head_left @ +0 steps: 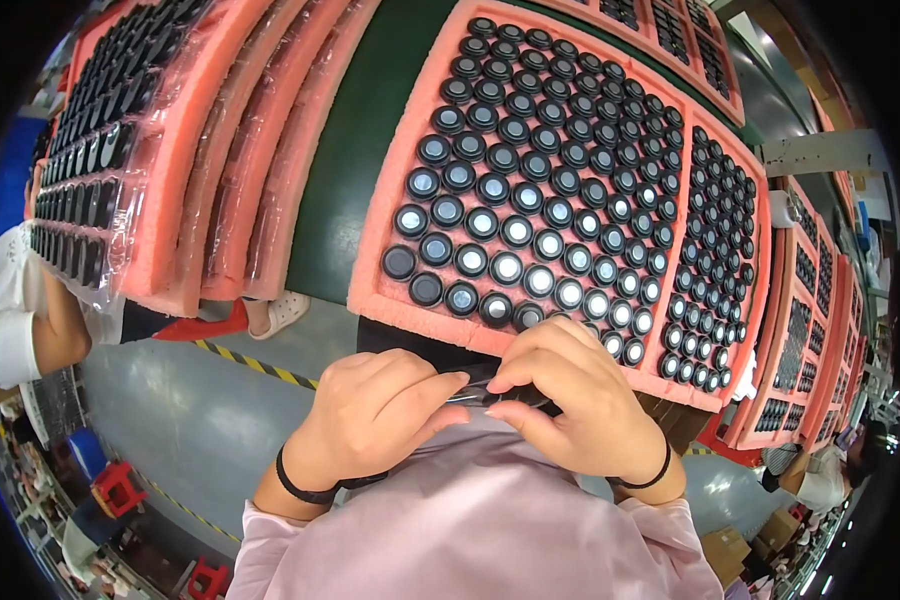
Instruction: The person wipes the round components in a tray with a cloth and then peels small black stickers from a plastic sheet, pressing them onto the center of each component.
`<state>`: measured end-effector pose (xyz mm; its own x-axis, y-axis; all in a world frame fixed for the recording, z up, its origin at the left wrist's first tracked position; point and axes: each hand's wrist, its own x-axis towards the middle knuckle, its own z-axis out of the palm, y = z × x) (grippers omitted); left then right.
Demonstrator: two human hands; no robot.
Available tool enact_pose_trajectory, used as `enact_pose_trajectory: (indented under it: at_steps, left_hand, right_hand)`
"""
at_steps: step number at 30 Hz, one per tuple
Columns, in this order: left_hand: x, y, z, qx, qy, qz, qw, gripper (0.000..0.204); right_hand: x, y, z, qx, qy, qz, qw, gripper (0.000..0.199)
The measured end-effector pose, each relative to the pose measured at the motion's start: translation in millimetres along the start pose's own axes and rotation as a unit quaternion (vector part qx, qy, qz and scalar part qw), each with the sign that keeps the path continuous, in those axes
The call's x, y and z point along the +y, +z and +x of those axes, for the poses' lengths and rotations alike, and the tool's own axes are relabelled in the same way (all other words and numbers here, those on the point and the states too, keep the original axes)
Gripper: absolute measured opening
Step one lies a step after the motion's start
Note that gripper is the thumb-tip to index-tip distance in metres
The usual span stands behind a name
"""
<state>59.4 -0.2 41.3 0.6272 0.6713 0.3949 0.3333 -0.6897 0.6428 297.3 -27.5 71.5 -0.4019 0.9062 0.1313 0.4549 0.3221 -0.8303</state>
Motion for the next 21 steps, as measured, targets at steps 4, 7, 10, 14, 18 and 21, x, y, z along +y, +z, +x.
enact_pose_trajectory:
  at_steps: [4, 7, 10, 14, 18, 21]
  left_hand:
    - [1, 3, 2, 0.0, 0.024, 0.02, 1.0, 0.038]
    - [1, 3, 1, -0.016, 0.031, 0.034, 0.999, 0.039]
    - [2, 2, 2, -0.019, 0.026, 0.054, 0.998, 0.039]
    - [6, -1, 5, -0.026, 0.006, 0.064, 0.998, 0.039]
    - [5, -1, 7, -0.027, 0.012, 0.088, 0.996, 0.038]
    - [3, -2, 7, -0.027, 0.019, 0.1, 0.994, 0.037]
  right_hand:
    - [8, 7, -5, 0.005, 0.016, -0.005, 1.0, 0.029]
    - [11, 9, -6, -0.004, 0.023, 0.011, 1.0, 0.028]
    - [11, 11, -6, -0.003, 0.032, 0.014, 0.999, 0.028]
    - [12, 14, -6, -0.003, 0.027, 0.004, 1.0, 0.027]
    - [13, 16, -3, 0.001, 0.013, -0.019, 1.0, 0.027]
    - [13, 17, 0, 0.001, 0.002, -0.029, 1.0, 0.027]
